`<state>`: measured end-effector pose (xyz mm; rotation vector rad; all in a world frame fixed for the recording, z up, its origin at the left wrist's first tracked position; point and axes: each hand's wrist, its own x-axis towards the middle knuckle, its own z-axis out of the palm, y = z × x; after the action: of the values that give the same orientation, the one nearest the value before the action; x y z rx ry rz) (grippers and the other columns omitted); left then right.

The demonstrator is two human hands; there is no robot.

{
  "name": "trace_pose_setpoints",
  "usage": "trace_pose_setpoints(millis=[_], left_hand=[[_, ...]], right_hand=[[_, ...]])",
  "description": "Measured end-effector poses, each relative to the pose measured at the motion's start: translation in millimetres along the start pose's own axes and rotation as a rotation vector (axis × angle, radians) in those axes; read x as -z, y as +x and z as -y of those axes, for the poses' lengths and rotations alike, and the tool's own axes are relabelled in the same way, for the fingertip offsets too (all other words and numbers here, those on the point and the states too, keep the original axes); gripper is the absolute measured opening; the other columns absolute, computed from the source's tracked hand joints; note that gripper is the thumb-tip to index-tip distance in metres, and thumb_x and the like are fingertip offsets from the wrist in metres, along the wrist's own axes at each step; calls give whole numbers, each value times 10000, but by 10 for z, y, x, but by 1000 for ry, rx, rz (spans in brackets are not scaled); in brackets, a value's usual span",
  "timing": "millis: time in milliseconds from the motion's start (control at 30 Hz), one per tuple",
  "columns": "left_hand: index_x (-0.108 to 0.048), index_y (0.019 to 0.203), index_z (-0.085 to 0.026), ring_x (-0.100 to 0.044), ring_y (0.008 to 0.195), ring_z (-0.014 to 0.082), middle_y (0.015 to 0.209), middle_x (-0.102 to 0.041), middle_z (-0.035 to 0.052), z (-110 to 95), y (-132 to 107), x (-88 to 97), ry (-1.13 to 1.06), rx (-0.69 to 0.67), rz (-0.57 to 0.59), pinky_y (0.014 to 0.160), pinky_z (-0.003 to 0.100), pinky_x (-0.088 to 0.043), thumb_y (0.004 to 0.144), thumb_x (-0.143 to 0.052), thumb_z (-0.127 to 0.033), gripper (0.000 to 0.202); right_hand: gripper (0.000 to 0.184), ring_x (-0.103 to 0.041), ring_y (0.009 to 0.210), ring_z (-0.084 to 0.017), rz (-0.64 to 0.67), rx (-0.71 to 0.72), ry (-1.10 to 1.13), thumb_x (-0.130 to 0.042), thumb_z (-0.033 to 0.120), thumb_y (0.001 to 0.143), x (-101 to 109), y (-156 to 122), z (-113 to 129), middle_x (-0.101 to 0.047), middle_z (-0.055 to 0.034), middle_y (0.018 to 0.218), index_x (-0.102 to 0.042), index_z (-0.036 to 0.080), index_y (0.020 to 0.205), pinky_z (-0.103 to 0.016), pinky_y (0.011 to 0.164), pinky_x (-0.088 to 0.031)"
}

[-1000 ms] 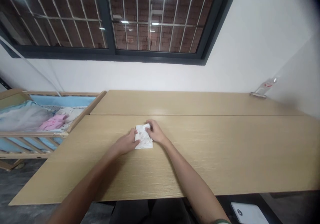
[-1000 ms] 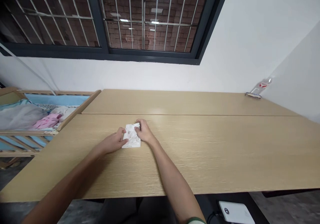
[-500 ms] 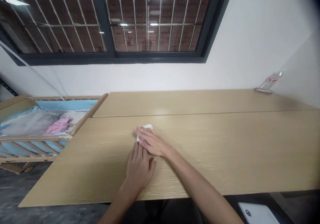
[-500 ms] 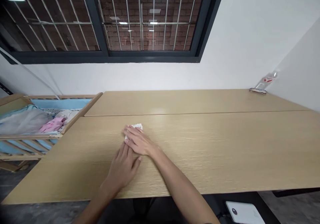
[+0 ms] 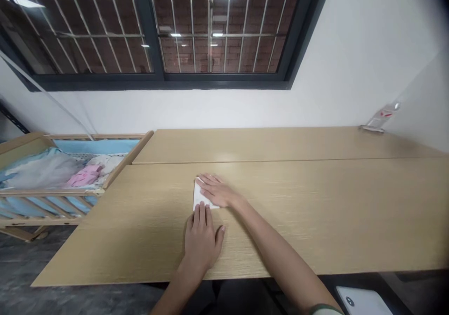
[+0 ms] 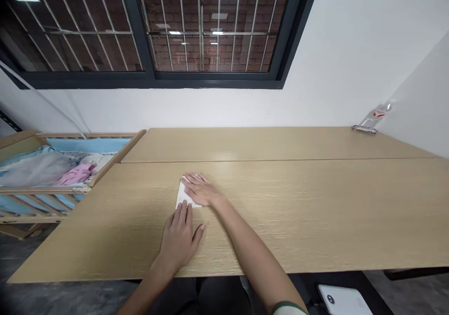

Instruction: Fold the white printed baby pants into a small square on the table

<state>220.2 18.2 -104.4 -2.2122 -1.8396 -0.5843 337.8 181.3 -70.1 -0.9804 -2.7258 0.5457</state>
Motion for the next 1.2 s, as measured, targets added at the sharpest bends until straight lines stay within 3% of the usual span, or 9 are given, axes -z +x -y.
trace_pose_setpoints(millis=[267,433,533,600,733,900,1033,1133,1200], left_hand=[[-466,1452,-7,-393,1445,367,1546,-434,258,-4,5,41,-35,21,59,1122,505,-360,993,-437,-427,622],[-594,1311,-190,-575,1274,273,1366,-647,137,446,315,315,-227,90,221,1108,485,-351,1020,-378,-459,451],[-641,1116,-196,-629,1165,297,1198,-714,132,748,605,448,-163,215,333,1038,507,-386,1021,-327,-509,453],[-636,1044,-180,-643,1134,328,1150,-722,149,846,766,450,-110,234,437,1021,538,-389,1015,-306,-540,488],[-616,1089,-140,-647,1134,369,1196,-701,204,816,956,310,-84,215,518,994,524,-413,998,-331,-564,519],[-595,1143,-121,-674,1071,323,1171,-705,207,711,1022,259,-89,182,535,847,391,-466,1006,-341,-432,424],[-604,1030,-167,-677,940,272,1025,-729,140,751,897,502,-104,165,516,726,333,-432,974,-406,-366,286],[-574,847,-205,-621,756,198,813,-684,30,888,585,791,-242,109,489,638,289,-375,902,-497,-342,167],[-552,764,-209,-558,665,158,723,-626,-16,1039,231,971,-415,94,543,587,263,-348,837,-540,-320,133]], right_hand=[[666,-70,1575,-232,-119,-60,51,-240,559,1053,-105,66,-233,-141,-62,1695,-221,216,1624,-443,1278,-43],[674,-262,1525,-268,-469,-125,267,-332,549,1041,-184,-8,-345,-305,-158,1640,-276,176,1599,-483,1249,-205],[555,-497,1335,-272,-682,-180,391,-459,474,1009,-216,-33,-406,-527,-165,1427,-443,205,1494,-487,1140,-386],[470,-591,1152,-252,-741,-199,446,-539,424,970,-230,-37,-410,-593,-142,1253,-550,204,1385,-449,1020,-484],[327,-618,943,-207,-730,-184,483,-616,364,919,-232,-44,-353,-590,-99,1089,-671,183,1185,-373,862,-528],[250,-583,851,-176,-651,-181,467,-678,287,865,-203,-82,-253,-571,-60,1021,-673,181,1092,-339,820,-505],[167,-551,877,-184,-568,-202,394,-699,229,818,-135,-170,53,-575,-44,952,-617,183,956,-316,804,-468],[130,-532,814,-170,-416,-222,367,-668,184,791,-114,-388,559,-589,-26,883,-581,197,887,-285,742,-428],[176,-539,787,-157,-317,-228,437,-674,193,758,-175,-626,987,-615,-15,887,-586,209,911,-267,707,-409]])
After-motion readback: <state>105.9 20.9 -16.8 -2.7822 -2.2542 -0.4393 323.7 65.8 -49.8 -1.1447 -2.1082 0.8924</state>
